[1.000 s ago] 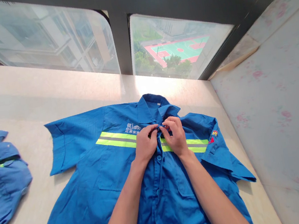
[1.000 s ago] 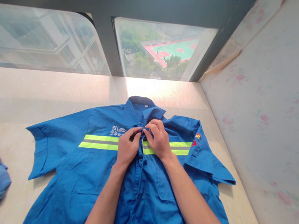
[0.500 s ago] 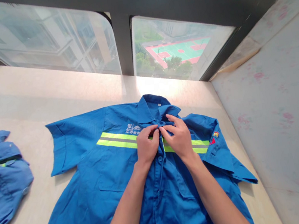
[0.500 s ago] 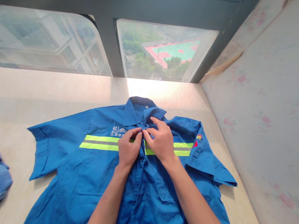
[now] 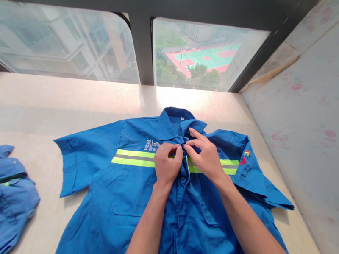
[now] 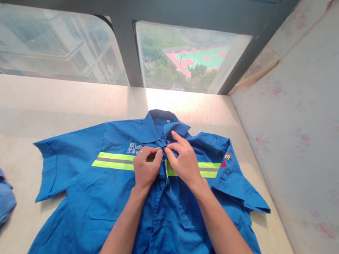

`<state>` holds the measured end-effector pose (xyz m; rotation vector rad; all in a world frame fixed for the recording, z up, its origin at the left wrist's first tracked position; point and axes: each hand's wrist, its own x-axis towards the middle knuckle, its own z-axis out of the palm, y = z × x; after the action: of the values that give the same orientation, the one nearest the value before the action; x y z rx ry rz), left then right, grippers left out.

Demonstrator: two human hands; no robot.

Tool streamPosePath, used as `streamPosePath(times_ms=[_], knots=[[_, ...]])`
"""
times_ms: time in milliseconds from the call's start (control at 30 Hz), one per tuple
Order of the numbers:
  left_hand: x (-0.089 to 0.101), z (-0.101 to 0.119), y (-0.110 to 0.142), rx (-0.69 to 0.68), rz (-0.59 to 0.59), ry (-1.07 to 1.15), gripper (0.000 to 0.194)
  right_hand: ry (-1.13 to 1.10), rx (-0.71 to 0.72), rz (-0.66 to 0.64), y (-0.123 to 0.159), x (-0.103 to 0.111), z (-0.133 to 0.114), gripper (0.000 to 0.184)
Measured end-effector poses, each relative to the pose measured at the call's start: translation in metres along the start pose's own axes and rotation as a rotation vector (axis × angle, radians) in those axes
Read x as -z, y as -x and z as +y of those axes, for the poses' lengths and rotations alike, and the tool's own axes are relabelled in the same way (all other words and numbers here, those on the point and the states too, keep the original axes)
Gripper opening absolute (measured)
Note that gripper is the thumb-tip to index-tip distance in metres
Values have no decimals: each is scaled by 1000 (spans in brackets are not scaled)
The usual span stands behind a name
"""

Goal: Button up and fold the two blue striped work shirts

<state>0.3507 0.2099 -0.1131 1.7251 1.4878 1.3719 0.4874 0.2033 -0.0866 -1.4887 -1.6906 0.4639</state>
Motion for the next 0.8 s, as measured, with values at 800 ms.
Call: streamPosePath(times_ms=[800], knots=[[-3, -12, 0, -23, -120, -250, 11, -76, -117, 96, 7, -23, 14, 17]])
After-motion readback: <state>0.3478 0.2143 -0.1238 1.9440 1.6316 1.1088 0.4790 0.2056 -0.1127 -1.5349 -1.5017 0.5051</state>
